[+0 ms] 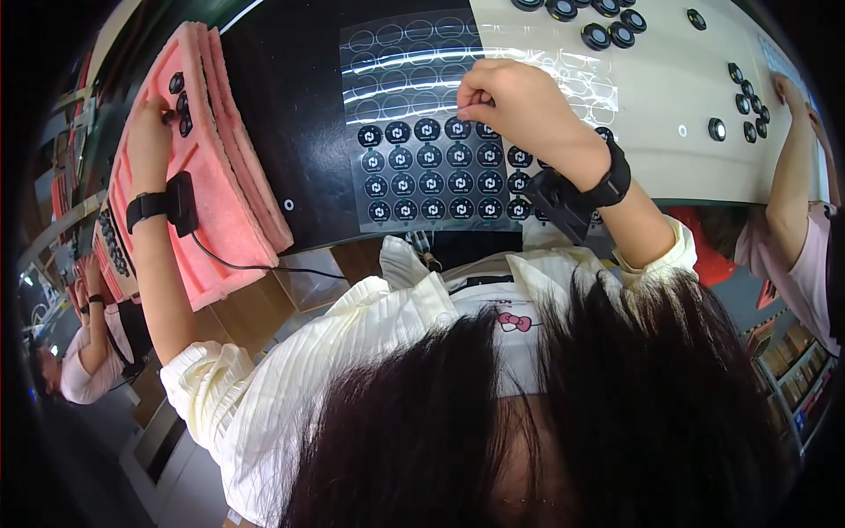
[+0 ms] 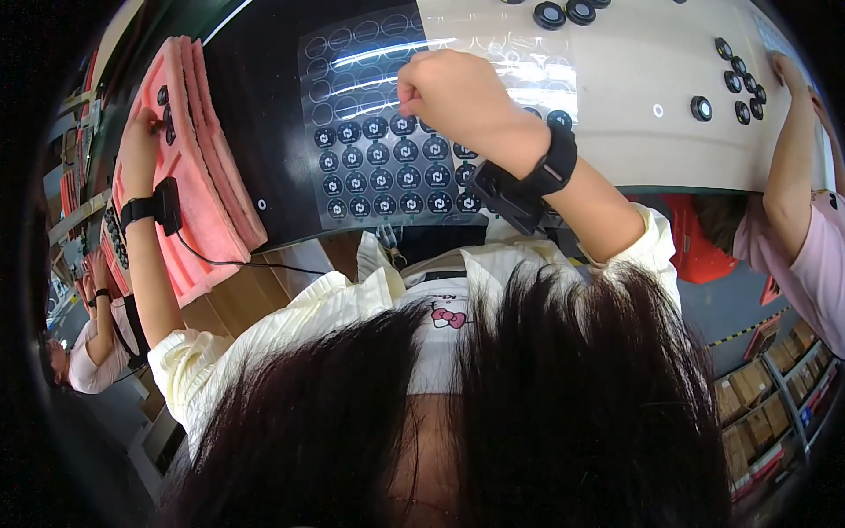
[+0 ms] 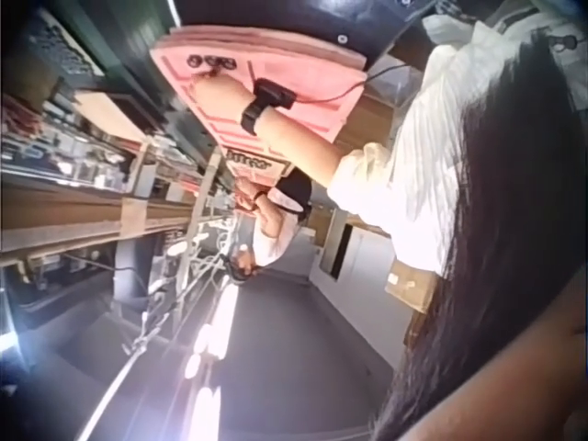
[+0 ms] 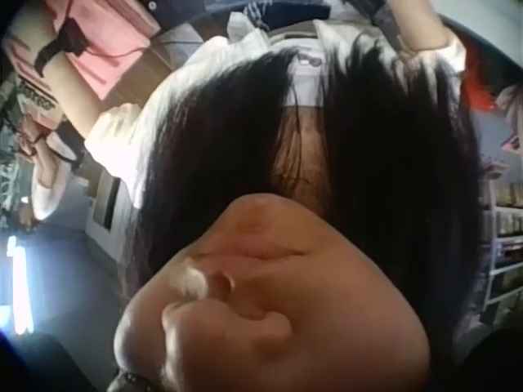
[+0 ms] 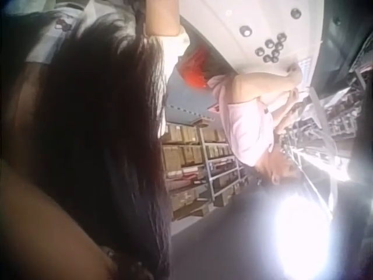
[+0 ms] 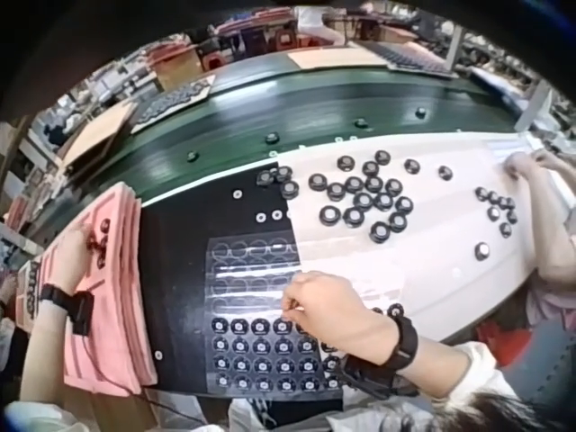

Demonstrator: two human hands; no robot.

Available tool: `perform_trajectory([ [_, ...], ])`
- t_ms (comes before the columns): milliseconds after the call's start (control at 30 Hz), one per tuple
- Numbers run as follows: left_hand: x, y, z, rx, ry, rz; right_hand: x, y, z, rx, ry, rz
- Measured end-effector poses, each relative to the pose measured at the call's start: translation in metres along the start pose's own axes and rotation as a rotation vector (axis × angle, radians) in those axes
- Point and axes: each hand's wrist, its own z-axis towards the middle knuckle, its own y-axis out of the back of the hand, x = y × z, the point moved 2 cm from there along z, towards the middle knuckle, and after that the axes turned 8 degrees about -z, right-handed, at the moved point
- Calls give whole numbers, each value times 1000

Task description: The person picks up round devices from a pink tray, peels stickers from a plastic sheet, and presses them onto the devices. After repeating this process, the person places the filled tray into a cardboard box and sets a new tray on the table.

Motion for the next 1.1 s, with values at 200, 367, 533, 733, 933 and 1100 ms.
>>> perform_trajectory([
  [200, -56, 36, 3, 152, 99, -36, -2, -6, 0, -41, 20, -38],
  [367, -223, 45, 29, 246, -330, -746, 1, -10, 2, -34, 45, -133],
  [533, -269, 0, 44, 356, -493, -788, 7, -5, 5, 29, 89, -162],
  [733, -270, -9, 48, 461, -420, -695, -4, 19, -6, 189, -53, 836],
  [933, -271, -5, 48, 468, -407, -684, 2, 15, -31, -103, -110, 125],
  [1100, -273, -5, 52, 509, -363, -687, 1, 16, -26, -26, -122, 83],
])
